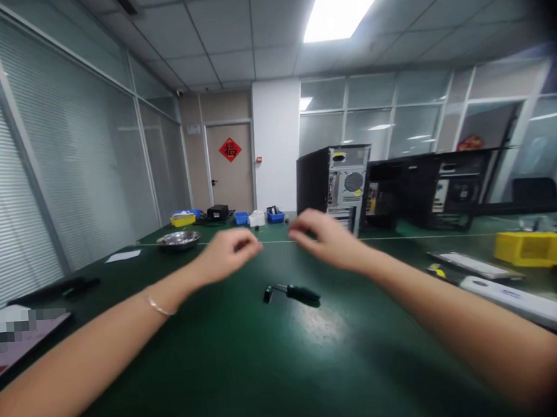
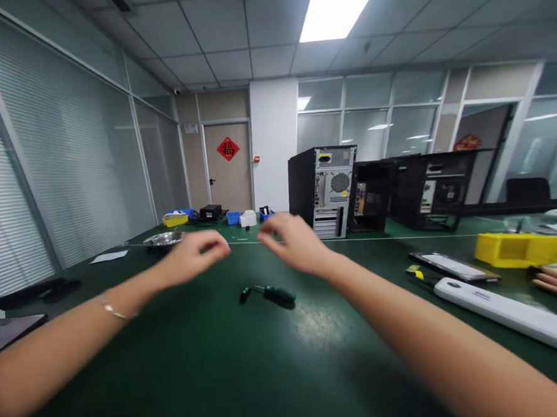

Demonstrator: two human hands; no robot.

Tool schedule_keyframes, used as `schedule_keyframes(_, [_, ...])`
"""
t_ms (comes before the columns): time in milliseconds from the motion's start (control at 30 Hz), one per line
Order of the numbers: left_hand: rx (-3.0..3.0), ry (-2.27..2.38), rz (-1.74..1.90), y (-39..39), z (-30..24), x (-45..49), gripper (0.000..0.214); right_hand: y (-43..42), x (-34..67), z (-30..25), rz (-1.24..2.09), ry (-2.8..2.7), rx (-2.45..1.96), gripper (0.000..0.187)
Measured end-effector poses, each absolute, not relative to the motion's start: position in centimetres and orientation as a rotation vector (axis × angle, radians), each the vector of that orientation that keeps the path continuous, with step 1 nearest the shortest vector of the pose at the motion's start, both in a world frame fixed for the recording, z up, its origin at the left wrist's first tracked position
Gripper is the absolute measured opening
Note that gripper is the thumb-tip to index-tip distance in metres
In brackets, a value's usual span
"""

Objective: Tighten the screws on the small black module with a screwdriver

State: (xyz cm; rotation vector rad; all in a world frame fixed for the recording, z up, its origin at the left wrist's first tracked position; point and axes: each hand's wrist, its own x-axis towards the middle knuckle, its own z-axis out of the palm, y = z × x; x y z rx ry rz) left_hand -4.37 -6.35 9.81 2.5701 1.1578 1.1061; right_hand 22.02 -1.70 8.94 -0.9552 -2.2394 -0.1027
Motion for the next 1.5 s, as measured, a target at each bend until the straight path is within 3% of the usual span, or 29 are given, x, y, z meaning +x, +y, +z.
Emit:
schedule_keyframes(133, [2.564, 1.370, 0.567, -3.2, 4.2, -1.9, 0.045, -2.0, 21.2, 7.0, -0.135, -2.591, -1.171, 0.038])
schedule_keyframes(233, [2.561, 1.352, 0.349, -1.4, 1.6, -1.3, 0.037, -1.3, 20.9, 4.7, 0.018, -2.756, -1.243, 0.032])
schedule_keyframes(333, [2.672, 1.315, 0.424, -0.5, 1.0, -1.2, 0.024, -0.7, 20.8, 3.0, 0.131, -2.710, -1.256, 0.016])
schedule_keyframes(533, [2.445, 1.163, 0.838, 0.9, -0.1, -1.8, 0.011, 0.7, 20.2, 1.1, 0.213, -2.452, -1.248, 0.017])
schedule_keyframes(800, [1.859, 0.896, 1.068, 2.7, -3.2, -3.4, 0.028, 0.9, 19.1, -2.4, 0.333, -2.233, -0.930, 0.016])
schedule_keyframes(1000, [1.637, 0.906, 1.090, 2.3, -2.8, -3.4, 0.037, -0.6, 19.1, -2.0, 0.296, -2.283, -0.942, 0.028])
schedule_keyframes(1500, [1.575, 0.788, 1.022, 1.9, -2.6, -3.3, 0.038, -1.4, 18.8, -1.6, 0.060, -2.368, -1.117, 0.028])
